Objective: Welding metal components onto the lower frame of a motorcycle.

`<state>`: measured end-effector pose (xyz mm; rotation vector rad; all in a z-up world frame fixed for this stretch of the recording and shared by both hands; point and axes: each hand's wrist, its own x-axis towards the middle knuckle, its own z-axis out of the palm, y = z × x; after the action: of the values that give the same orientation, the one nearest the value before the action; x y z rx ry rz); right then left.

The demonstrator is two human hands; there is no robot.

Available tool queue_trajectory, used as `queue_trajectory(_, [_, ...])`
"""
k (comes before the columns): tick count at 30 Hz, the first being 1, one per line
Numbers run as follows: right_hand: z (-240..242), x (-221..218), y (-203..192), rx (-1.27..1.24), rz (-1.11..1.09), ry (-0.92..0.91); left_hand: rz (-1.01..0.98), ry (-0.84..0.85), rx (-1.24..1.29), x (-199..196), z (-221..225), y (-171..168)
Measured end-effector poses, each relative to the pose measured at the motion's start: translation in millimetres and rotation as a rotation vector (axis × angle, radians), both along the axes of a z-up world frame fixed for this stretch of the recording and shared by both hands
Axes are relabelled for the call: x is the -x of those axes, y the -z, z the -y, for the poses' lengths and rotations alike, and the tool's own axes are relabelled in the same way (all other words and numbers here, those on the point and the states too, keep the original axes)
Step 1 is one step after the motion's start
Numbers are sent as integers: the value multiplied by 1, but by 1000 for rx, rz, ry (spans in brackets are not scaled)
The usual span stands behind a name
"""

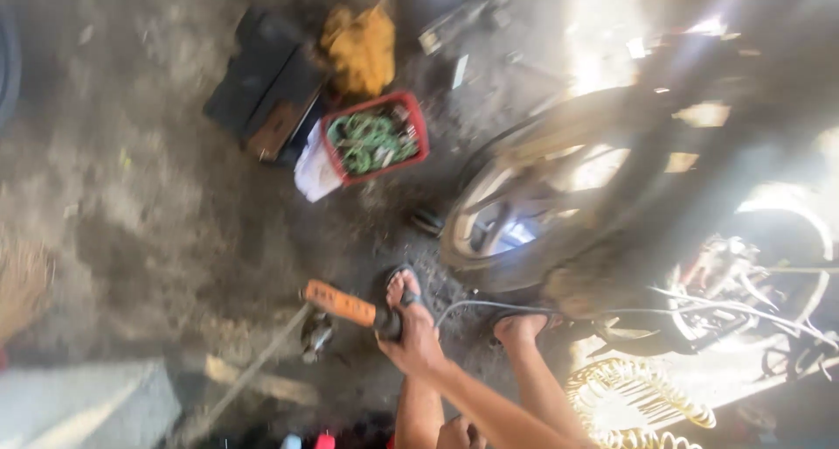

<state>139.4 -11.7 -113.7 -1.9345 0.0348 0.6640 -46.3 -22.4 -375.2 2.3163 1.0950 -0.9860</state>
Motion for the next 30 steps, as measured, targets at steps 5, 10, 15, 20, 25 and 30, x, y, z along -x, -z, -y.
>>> queue_trajectory(5, [69,40,-108,-62,30,188,82,100,-59,-27,19,-10])
queue_trajectory(10, [186,111,-152,130,-198,212,147,183,-177,-53,20,-31])
queue_trajectory(15, [332,154,-96,313,-505,228,310,87,-211,-81,51,-75])
queue_trajectory(20, [374,203,-94,407,-531,499,481,-19,-226,-89,74,-152])
queue_trajectory(25, [392,222,-115,445,-312,956,789,609,204,-178,55,-377])
queue_trajectory(30, [400,198,-155,409,-285,1281,930,1253,677,-398,242,-625])
